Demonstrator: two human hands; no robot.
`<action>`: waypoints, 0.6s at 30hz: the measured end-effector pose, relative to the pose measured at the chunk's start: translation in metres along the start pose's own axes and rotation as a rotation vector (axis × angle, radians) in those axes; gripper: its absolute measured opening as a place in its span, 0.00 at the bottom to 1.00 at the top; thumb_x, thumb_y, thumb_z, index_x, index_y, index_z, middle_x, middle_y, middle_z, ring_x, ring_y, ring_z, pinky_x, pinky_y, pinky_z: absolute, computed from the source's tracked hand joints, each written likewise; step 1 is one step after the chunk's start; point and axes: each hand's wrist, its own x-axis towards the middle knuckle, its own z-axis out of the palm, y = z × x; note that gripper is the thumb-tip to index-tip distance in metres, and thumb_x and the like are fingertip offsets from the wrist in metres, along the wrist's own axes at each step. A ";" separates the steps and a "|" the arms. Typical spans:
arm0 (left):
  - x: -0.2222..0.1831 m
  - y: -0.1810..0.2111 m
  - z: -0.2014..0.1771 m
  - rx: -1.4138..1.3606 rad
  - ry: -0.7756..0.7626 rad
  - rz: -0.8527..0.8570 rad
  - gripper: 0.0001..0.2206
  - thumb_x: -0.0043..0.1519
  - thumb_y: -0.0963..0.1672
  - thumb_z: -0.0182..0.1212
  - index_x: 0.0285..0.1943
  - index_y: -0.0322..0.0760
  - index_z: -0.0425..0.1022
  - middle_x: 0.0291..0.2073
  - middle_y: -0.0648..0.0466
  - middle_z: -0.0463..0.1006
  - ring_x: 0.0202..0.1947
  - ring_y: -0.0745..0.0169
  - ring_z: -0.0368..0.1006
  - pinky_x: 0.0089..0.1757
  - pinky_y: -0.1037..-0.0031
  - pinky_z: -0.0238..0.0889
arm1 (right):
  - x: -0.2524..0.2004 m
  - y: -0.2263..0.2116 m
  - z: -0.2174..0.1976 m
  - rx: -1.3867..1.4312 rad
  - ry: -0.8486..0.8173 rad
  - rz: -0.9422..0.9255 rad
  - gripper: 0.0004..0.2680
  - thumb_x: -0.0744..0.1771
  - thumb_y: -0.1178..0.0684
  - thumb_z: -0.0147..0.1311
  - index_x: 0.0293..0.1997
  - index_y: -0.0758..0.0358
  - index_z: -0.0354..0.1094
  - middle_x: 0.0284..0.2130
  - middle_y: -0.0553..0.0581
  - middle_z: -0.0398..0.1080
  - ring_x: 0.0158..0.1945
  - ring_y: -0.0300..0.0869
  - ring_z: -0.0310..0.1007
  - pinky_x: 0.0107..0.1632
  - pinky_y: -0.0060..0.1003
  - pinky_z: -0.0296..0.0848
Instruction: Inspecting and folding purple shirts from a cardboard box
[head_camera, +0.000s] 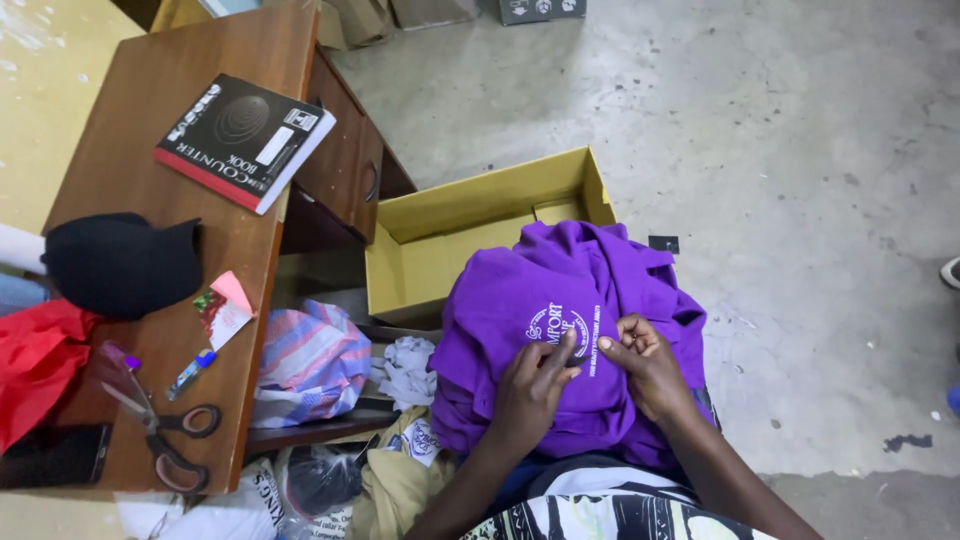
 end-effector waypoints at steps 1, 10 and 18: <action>-0.003 -0.005 0.004 0.055 0.003 0.049 0.33 0.63 0.39 0.71 0.79 0.40 0.62 0.43 0.48 0.75 0.36 0.60 0.70 0.37 0.69 0.68 | -0.002 0.001 0.000 0.022 -0.012 -0.015 0.06 0.68 0.69 0.54 0.44 0.67 0.65 0.31 0.52 0.64 0.30 0.34 0.67 0.37 0.28 0.75; 0.005 0.017 -0.017 0.034 0.037 0.035 0.19 0.61 0.40 0.70 0.62 0.34 0.80 0.53 0.52 0.80 0.41 0.59 0.75 0.43 0.68 0.68 | -0.004 0.007 0.000 0.048 -0.080 -0.059 0.05 0.68 0.69 0.55 0.44 0.67 0.66 0.32 0.53 0.69 0.33 0.33 0.70 0.42 0.27 0.75; 0.012 0.013 -0.019 -0.019 0.000 0.025 0.17 0.61 0.39 0.69 0.60 0.32 0.81 0.45 0.50 0.81 0.36 0.61 0.74 0.39 0.68 0.67 | -0.005 0.008 -0.002 0.041 -0.084 -0.063 0.05 0.69 0.69 0.54 0.44 0.67 0.66 0.31 0.51 0.66 0.31 0.32 0.66 0.38 0.26 0.73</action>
